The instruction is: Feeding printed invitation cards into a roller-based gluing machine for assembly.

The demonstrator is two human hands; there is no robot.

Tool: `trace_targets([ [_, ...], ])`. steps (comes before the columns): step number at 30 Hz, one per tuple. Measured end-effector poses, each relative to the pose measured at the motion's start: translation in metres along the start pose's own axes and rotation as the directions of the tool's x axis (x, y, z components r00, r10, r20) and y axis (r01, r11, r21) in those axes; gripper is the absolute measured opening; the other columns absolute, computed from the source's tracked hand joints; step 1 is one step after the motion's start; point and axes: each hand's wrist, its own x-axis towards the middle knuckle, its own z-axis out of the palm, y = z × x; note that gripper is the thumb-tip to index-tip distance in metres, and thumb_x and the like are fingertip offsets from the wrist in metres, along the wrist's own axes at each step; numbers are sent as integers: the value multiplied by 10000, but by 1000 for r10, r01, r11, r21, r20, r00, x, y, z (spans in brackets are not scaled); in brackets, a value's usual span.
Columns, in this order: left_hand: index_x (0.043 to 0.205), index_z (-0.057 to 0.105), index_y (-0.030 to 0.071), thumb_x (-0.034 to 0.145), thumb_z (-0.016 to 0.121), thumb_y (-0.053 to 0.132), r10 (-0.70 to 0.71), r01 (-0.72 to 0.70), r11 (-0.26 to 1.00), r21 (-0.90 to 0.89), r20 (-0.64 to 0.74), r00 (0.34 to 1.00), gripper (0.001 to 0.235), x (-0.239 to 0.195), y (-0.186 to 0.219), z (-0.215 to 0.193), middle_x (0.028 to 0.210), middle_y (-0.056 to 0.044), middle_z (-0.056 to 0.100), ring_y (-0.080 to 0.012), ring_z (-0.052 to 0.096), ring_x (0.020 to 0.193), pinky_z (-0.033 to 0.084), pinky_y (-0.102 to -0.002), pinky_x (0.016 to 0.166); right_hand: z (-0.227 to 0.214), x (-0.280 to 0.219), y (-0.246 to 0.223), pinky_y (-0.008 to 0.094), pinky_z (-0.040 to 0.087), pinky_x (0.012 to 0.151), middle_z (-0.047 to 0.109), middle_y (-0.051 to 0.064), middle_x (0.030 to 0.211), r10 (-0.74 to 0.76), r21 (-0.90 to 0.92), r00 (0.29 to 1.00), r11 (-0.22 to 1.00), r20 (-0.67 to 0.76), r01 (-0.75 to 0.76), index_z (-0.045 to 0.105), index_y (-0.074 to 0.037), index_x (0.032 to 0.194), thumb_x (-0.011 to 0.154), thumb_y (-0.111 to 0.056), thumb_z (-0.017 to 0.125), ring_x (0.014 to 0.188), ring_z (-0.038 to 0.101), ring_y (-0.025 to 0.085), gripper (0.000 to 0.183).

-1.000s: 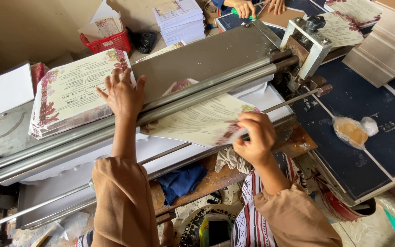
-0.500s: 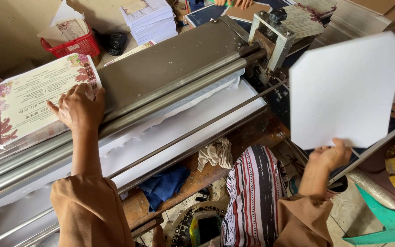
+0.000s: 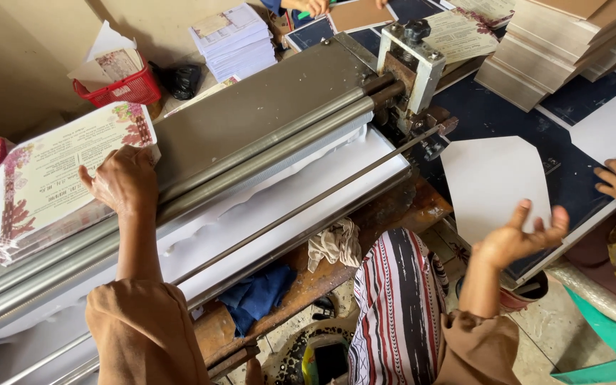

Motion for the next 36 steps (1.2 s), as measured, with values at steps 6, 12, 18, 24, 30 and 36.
trace_targets([
  [6,771,706,260,816,616,278,-7,5,1000,-29,-46,999,102,0,-2,2,626,-13,620,-262,602,598,123,-468,1078,42,-73,-137,292,327,877,421,34,1242,-83,221,907,975,414,-11,404,-156,1229,901,-336,585,1105,438,149,415],
  [12,793,705,228,764,791,374,-96,101,989,-111,47,994,171,0,4,-7,668,-34,652,-308,627,699,166,-617,1016,65,-152,-155,312,470,953,406,153,1217,-513,449,649,848,562,282,502,2,1150,890,-282,586,1089,466,229,394],
  [18,921,745,197,735,829,388,11,-22,950,-310,-38,999,280,-1,-1,-23,817,-24,678,-282,628,711,454,-414,636,51,-161,-133,344,411,971,488,122,1171,-464,395,558,884,688,249,513,-32,1174,912,-356,541,1101,460,229,418],
  [24,1026,725,-26,828,803,109,0,-57,907,-417,-135,991,252,-1,-12,-14,997,-161,613,-314,583,930,479,-439,764,52,-154,-133,349,448,953,487,130,1185,-446,387,567,893,693,230,498,-38,1191,914,-280,566,1104,462,231,374],
  [30,1031,797,155,856,787,141,188,-258,959,-119,-414,891,176,2,45,-59,1084,-31,658,-246,487,836,416,-378,577,50,-152,-144,357,441,942,500,118,1129,-481,420,587,872,651,250,539,-28,1143,924,-245,548,1077,473,235,308],
  [36,1150,708,116,899,696,191,498,-497,790,-359,-97,862,262,0,100,-60,1029,-165,659,-378,621,962,504,-461,807,56,-155,-134,436,374,926,515,135,1092,-506,474,580,852,639,220,579,-20,1099,862,-157,635,1036,495,315,280],
])
